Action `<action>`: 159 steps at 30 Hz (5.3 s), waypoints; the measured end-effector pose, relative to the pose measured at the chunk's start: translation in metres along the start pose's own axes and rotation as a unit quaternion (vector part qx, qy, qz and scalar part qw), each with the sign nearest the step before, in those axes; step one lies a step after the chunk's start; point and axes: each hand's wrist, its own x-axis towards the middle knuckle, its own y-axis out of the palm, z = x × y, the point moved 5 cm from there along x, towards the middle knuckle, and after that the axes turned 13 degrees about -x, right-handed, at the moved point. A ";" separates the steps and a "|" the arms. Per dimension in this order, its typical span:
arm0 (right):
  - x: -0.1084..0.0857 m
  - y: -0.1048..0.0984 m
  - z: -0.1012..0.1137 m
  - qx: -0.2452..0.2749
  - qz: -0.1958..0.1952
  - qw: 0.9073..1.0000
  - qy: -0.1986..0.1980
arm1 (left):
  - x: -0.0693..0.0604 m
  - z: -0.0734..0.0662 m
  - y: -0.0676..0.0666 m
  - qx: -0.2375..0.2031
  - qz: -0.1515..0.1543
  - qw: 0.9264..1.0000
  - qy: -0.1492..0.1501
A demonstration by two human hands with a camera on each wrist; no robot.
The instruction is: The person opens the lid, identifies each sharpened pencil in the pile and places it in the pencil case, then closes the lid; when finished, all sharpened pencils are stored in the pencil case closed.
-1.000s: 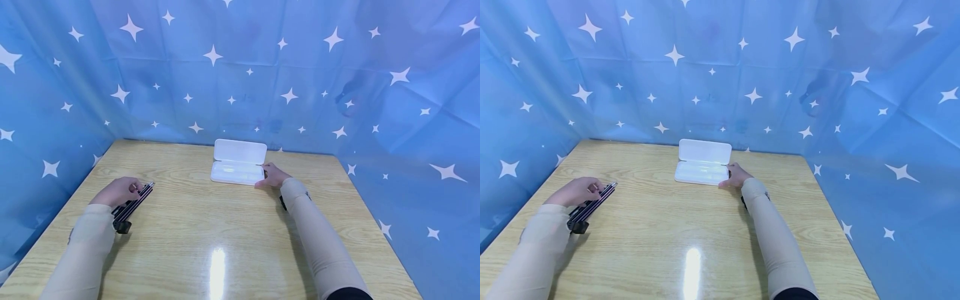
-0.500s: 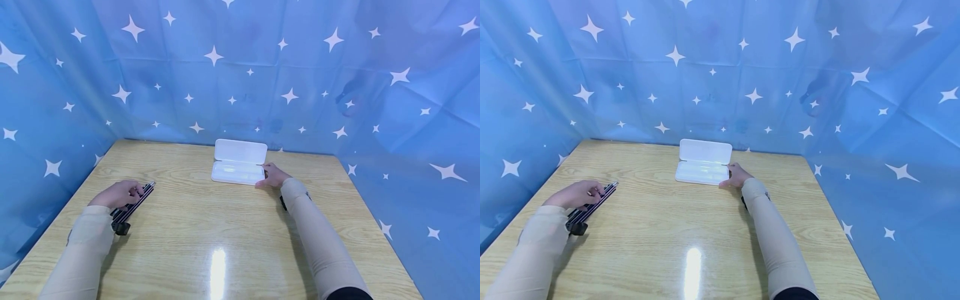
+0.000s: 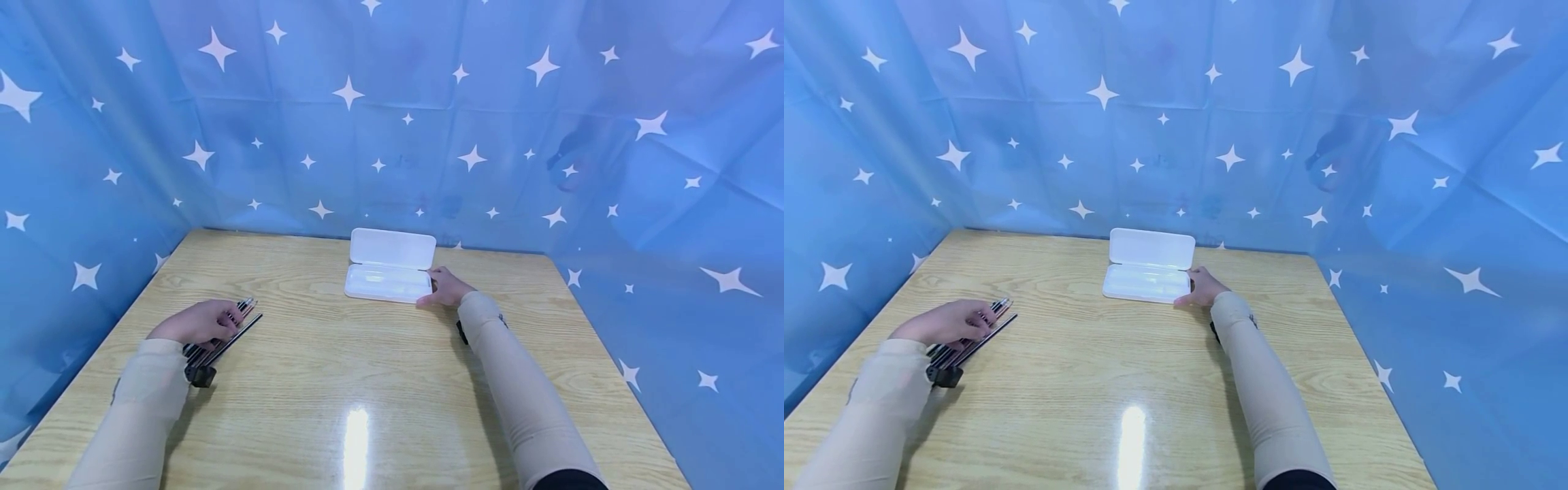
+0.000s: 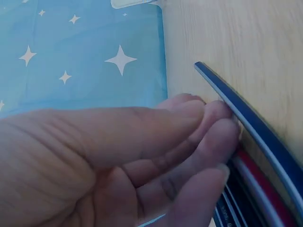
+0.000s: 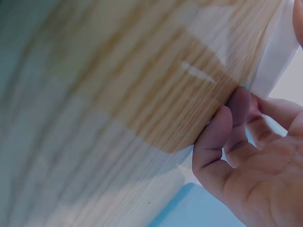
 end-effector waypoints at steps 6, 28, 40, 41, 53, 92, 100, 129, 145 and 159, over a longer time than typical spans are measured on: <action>-0.001 -0.001 0.001 -0.006 -0.002 1.000 -0.001 | 0.000 0.002 -0.006 0.035 -0.050 0.998 0.012; 0.002 0.000 -0.003 0.002 0.009 1.000 -0.013 | 0.011 -0.002 0.005 0.204 -0.095 0.974 0.017; 0.004 0.003 -0.005 -0.007 0.006 1.000 0.004 | 0.011 -0.001 0.001 0.184 -0.101 0.977 0.036; 0.005 0.003 -0.005 -0.007 0.005 1.000 0.006 | 0.010 -0.002 0.000 0.179 -0.101 0.978 0.042; 0.004 0.001 -0.006 -0.009 0.009 1.000 0.004 | 0.006 -0.011 -0.004 0.113 -0.080 0.988 0.075; -0.002 0.001 -0.002 -0.006 0.008 1.000 0.003 | 0.042 -0.049 0.004 0.128 -0.059 0.979 0.145; 0.001 0.003 -0.005 -0.002 0.006 1.000 0.009 | 0.055 -0.057 0.012 0.143 -0.051 0.976 0.156; -0.007 0.000 0.000 -0.003 0.000 1.000 0.006 | 0.097 -0.102 0.036 0.201 -0.031 0.962 0.183; -0.006 0.000 0.000 -0.002 -0.003 1.000 0.007 | 0.120 -0.115 0.047 0.212 -0.025 0.960 0.183; -0.004 0.000 -0.001 -0.002 -0.001 1.000 0.022 | 0.140 -0.132 0.059 0.252 -0.026 0.944 0.211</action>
